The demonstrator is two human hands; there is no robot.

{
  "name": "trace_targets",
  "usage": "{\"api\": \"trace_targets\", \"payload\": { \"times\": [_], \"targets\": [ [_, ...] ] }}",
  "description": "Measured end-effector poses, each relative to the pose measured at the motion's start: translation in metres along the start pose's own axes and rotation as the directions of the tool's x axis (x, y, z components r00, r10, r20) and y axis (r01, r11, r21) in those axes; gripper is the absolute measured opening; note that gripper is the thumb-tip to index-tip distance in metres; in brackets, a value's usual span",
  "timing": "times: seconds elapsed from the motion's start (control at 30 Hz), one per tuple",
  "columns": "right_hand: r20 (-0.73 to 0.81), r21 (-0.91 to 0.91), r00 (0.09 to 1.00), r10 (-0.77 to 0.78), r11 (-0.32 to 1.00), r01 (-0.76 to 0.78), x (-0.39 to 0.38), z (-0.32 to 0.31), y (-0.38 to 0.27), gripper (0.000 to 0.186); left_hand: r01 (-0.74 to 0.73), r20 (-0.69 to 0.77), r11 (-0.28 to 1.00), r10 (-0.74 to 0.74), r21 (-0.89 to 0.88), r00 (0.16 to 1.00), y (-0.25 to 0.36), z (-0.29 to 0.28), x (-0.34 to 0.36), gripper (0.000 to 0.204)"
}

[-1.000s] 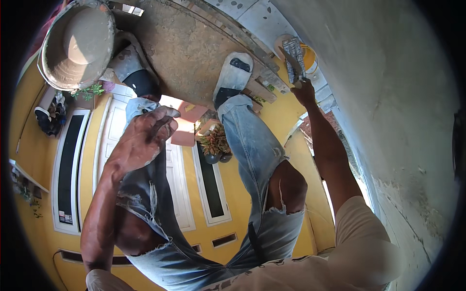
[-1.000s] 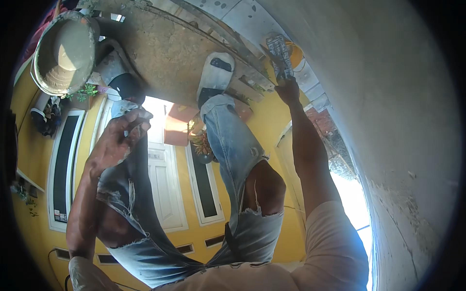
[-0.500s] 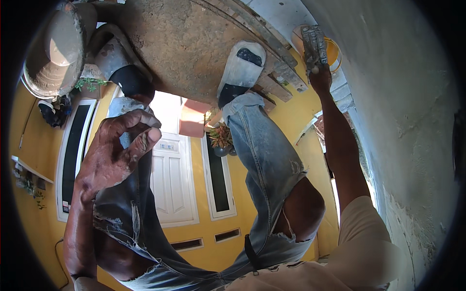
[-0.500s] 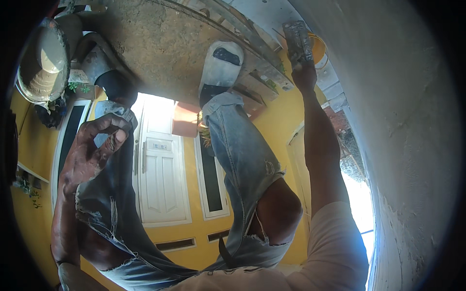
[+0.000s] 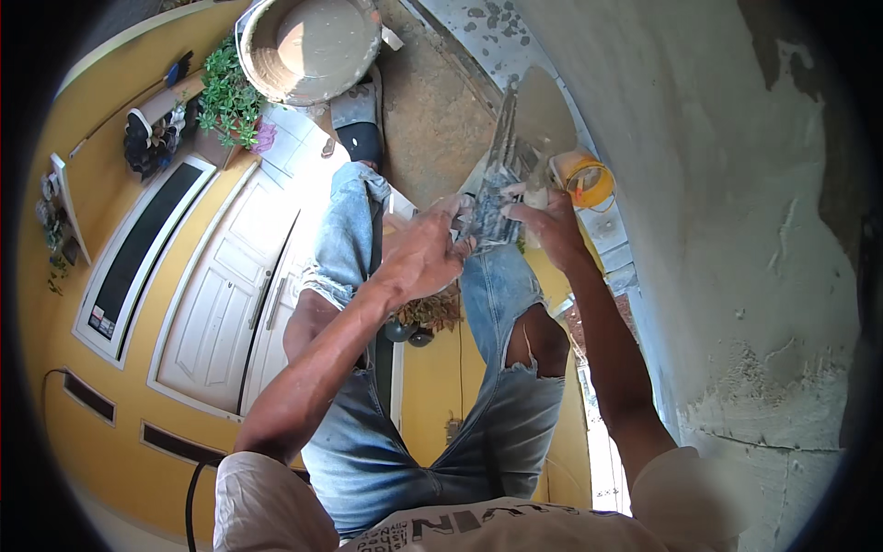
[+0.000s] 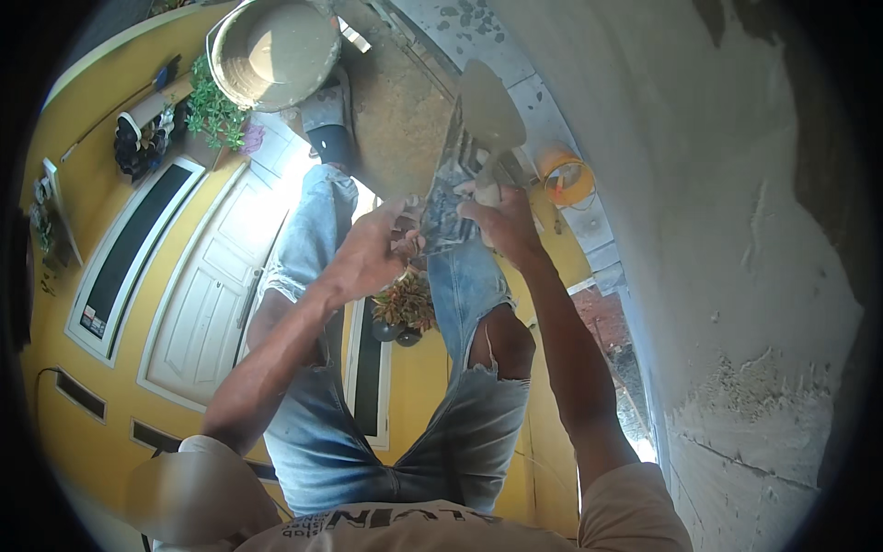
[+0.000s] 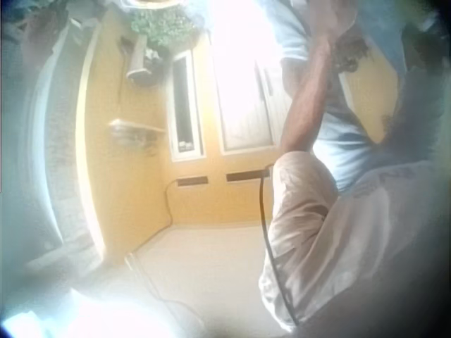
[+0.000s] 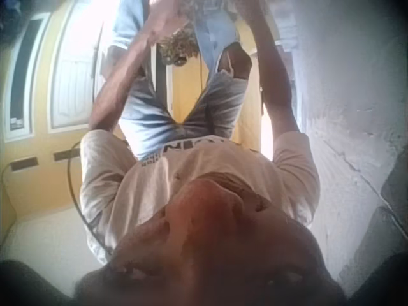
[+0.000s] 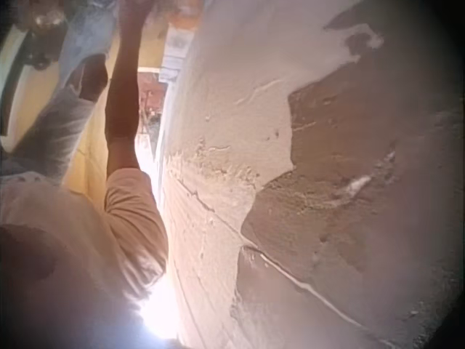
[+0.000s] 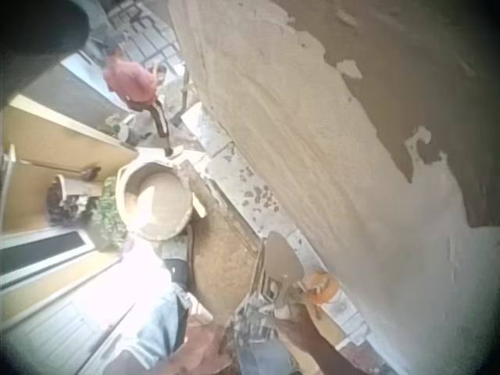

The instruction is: Applying and smoothing plaster or mortar on an exterior wall using a trowel.

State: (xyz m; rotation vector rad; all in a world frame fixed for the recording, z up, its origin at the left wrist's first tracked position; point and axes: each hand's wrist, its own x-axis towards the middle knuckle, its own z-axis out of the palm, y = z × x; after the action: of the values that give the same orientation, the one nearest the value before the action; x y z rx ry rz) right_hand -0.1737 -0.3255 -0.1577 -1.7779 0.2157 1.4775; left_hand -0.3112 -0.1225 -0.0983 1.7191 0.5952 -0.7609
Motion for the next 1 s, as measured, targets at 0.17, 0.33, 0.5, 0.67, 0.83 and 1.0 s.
{"api": "trace_targets", "payload": {
  "times": [0.17, 0.33, 0.5, 0.67, 0.83, 1.0],
  "targets": [
    [0.061, 0.121, 0.997, 0.043, 0.991, -0.051, -0.019, 0.057, -0.09, 0.037, 0.063, -0.306, 0.998, -0.065, -0.017, 0.95, 0.035, -0.04, -0.028, 0.065],
    [0.152, 0.105, 0.984, 0.094, 0.988, -0.11, -0.026, 0.102, -0.145, 0.041, 0.121, -0.448, 0.992, -0.126, -0.041, 0.885, 0.042, -0.08, -0.052, 0.065],
    [0.124, 0.07, 0.987, 0.102, 0.991, -0.111, -0.026, 0.133, -0.176, 0.038, 0.017, -0.528, 0.996, -0.058, -0.083, 0.847, 0.049, -0.098, -0.062, 0.048],
    [0.241, 0.069, 0.955, 0.176, 0.978, -0.197, -0.028, 0.154, -0.206, 0.035, 0.071, -0.459, 0.978, -0.156, -0.197, 0.875, 0.014, -0.1, -0.053, 0.04],
    [0.201, 0.056, 0.977, 0.067, 0.995, -0.079, -0.03, 0.149, -0.228, 0.045, 0.075, -0.377, 0.958, -0.18, -0.276, 0.908, -0.005, -0.127, -0.049, 0.027],
    [0.079, -0.385, 0.99, 0.118, 0.92, -0.079, -0.027, 0.119, -0.253, 0.044, 0.25, -0.18, 0.793, -0.408, -0.555, 0.895, -0.029, -0.17, -0.055, 0.065]
  ]
}}
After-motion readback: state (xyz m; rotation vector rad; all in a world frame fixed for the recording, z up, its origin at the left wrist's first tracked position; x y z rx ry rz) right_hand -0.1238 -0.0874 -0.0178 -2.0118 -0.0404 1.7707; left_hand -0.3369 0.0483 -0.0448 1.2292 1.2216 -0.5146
